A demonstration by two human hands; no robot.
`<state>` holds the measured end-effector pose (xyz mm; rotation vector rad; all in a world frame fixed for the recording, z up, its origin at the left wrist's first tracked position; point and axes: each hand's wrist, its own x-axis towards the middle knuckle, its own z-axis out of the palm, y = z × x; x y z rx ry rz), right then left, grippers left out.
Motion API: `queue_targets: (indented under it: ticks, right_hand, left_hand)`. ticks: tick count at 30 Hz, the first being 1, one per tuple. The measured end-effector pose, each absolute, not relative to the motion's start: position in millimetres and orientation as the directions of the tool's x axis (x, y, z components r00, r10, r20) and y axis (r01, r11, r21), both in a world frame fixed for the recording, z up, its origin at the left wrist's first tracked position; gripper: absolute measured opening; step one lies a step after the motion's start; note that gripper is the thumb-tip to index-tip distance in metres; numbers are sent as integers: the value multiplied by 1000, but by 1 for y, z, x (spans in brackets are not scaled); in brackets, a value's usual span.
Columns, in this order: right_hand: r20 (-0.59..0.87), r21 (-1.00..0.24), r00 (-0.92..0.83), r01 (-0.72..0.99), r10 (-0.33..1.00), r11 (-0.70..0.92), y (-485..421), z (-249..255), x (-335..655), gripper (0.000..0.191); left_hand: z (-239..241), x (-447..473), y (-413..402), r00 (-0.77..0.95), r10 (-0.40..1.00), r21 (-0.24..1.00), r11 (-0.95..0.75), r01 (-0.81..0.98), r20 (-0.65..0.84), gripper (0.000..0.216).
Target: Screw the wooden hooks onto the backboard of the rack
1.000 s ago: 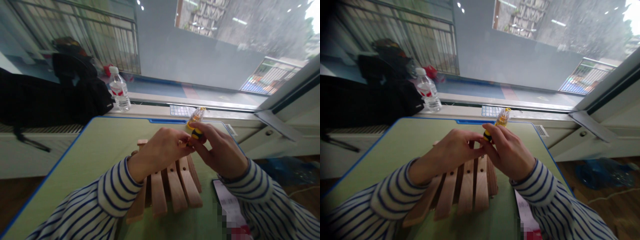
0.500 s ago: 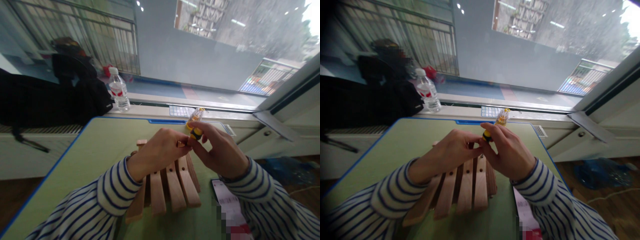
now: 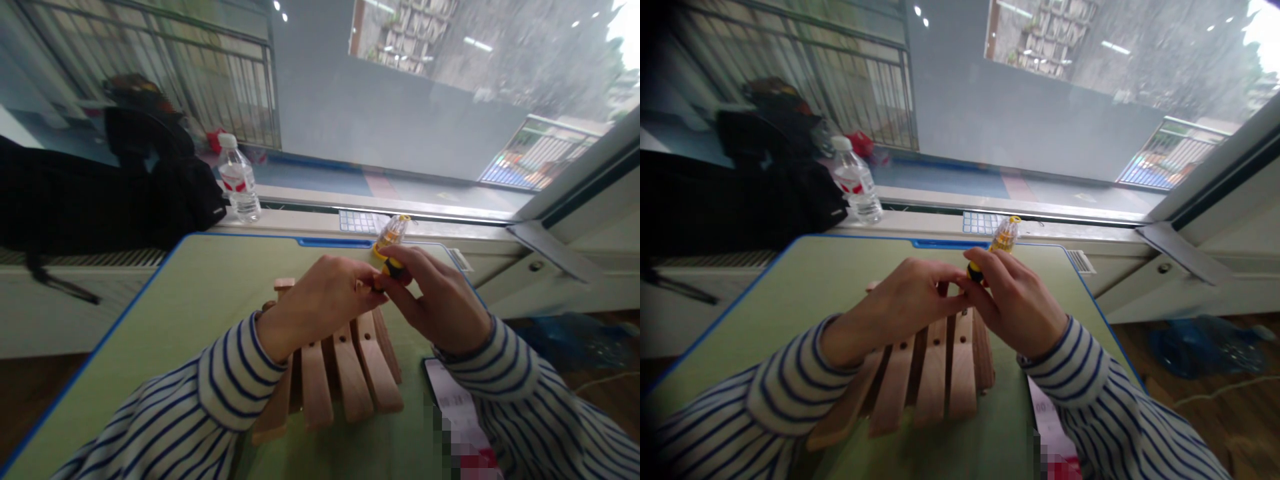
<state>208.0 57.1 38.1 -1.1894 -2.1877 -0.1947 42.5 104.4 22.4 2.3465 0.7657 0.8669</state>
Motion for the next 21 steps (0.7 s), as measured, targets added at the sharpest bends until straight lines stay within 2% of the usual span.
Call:
queue_targets:
  ticks: [9,21]
  right_hand:
    - [579,-183,-408,779,706,600,54,42,209,35]
    - [580,-182,-407,779,706,599,56,40,208,28]
  left_hand:
    - [23,40,103,652,657,638,-695,332,378,14]
    - [24,40,105,633,670,621,-697,359,387,12]
